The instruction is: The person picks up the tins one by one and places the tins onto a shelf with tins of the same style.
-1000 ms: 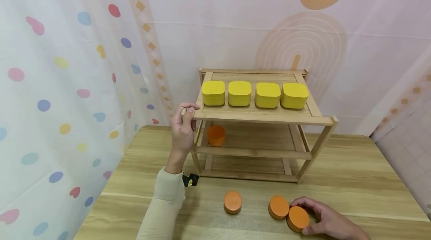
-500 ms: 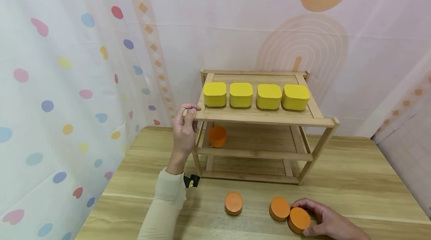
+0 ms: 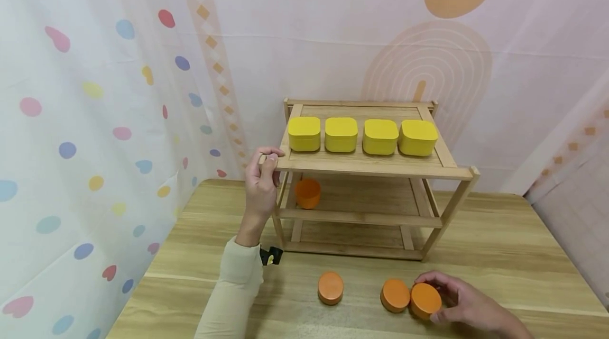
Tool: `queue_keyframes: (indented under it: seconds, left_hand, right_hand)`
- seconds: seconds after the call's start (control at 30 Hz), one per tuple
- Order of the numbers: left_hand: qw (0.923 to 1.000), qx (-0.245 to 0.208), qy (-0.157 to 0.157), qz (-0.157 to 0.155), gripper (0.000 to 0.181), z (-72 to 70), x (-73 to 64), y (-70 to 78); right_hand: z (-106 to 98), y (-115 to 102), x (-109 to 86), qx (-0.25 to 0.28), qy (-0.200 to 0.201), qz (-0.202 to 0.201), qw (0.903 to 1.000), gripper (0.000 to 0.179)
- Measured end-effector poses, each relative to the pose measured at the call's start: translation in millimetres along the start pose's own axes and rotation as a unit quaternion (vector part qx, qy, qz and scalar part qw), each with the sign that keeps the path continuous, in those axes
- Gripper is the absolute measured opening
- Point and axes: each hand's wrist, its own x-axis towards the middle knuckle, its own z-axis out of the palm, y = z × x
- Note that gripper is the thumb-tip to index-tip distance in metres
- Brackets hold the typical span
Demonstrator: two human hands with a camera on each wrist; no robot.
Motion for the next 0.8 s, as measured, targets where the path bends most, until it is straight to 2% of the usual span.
queue_keyframes:
  seconds: [0.1,0.17,0.27,0.37,0.53,0.8]
  left_hand:
    - [1.0000,0.001,0.000,0.000,0.029,0.4,-0.4,0.0]
    - [1.0000,0.003,0.000,-0.001,0.029,0.5,-0.4,0.1]
    - [1.0000,0.005,0.001,-0.002,0.029,0.4,-0.1,0.0]
    - [1.0000,0.004,0.001,-0.002,0.029,-0.1,0.5,-0.4]
    - [1.0000,-0.003,0.003,0.007,0.029,-0.4,2.4,0.0]
    - [0.9999,-0.009,-0.002,0.003,0.028,0.6,1.9,0.4]
  right_hand:
    - [-0.7,-6.7,1.0,-0.043,0.021,0.003,0.9988,0.054]
    - [-0.9,-12.6,2.3,-0.087,0.035,-0.008,0.9955,0.053]
    - [-1.7,-22.9,4.8,-0.159,0.060,-0.033,0.9848,0.052]
    - [-3.8,-32.6,8.3,-0.206,0.081,-0.061,0.9732,0.055]
    - [-7.3,-48.6,17.6,-0.223,0.098,-0.087,0.9660,0.058]
    - [-9.3,-70.9,30.6,-0.218,0.113,-0.095,0.9646,0.057]
